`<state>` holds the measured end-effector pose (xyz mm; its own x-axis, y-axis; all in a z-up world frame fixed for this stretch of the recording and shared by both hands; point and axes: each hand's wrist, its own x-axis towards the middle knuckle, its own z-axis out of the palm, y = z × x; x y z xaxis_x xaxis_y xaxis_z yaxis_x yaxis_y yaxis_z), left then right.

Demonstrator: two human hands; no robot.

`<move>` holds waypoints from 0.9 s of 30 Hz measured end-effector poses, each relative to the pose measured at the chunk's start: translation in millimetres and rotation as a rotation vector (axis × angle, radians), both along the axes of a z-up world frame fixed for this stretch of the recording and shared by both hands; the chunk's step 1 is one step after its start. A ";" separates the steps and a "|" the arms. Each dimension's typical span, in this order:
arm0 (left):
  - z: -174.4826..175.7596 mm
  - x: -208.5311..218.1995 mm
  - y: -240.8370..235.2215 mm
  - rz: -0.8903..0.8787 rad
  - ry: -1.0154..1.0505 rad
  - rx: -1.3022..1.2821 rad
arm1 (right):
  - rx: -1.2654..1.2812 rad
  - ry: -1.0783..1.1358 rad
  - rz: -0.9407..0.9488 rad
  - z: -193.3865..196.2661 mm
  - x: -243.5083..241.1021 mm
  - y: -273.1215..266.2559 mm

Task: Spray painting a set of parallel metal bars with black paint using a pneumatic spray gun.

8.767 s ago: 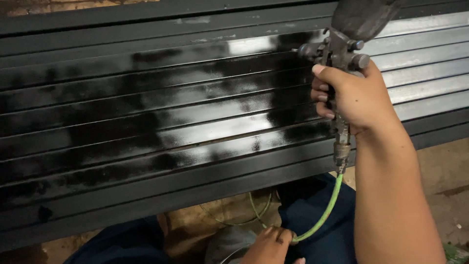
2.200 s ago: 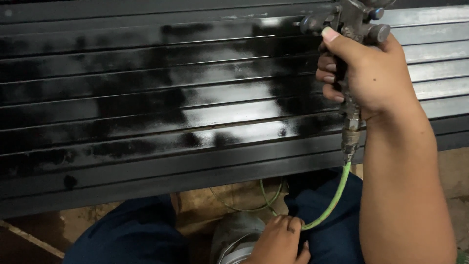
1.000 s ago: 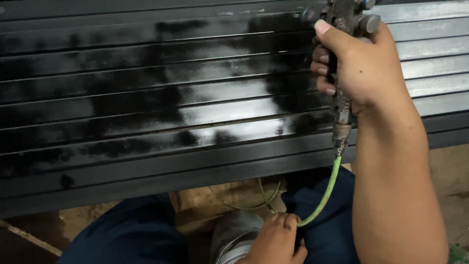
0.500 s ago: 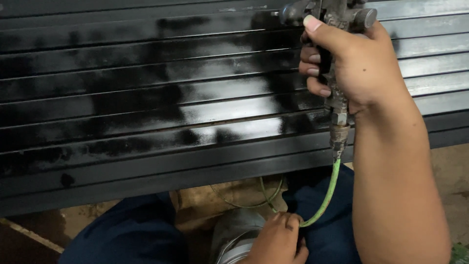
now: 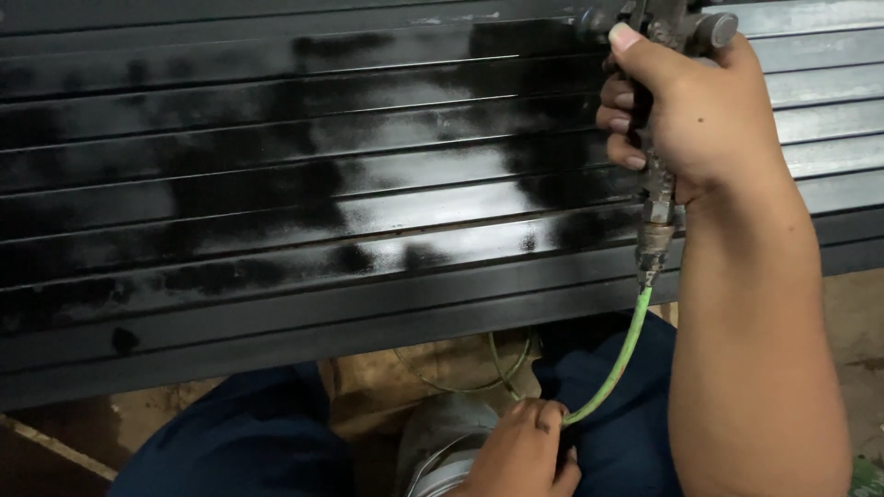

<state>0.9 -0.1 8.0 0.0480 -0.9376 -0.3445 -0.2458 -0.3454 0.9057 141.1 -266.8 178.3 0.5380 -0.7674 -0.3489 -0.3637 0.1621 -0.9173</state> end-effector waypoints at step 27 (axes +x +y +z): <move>27.1 16.3 -7.0 -0.001 0.088 0.052 | -0.080 -0.019 -0.130 -19.0 -31.1 -50.6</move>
<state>17.2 -7.1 35.1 0.0148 -0.9181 -0.3960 -0.1662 -0.3928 0.9045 110.0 -317.4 159.3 0.4383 -0.8560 -0.2741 -0.3266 0.1324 -0.9359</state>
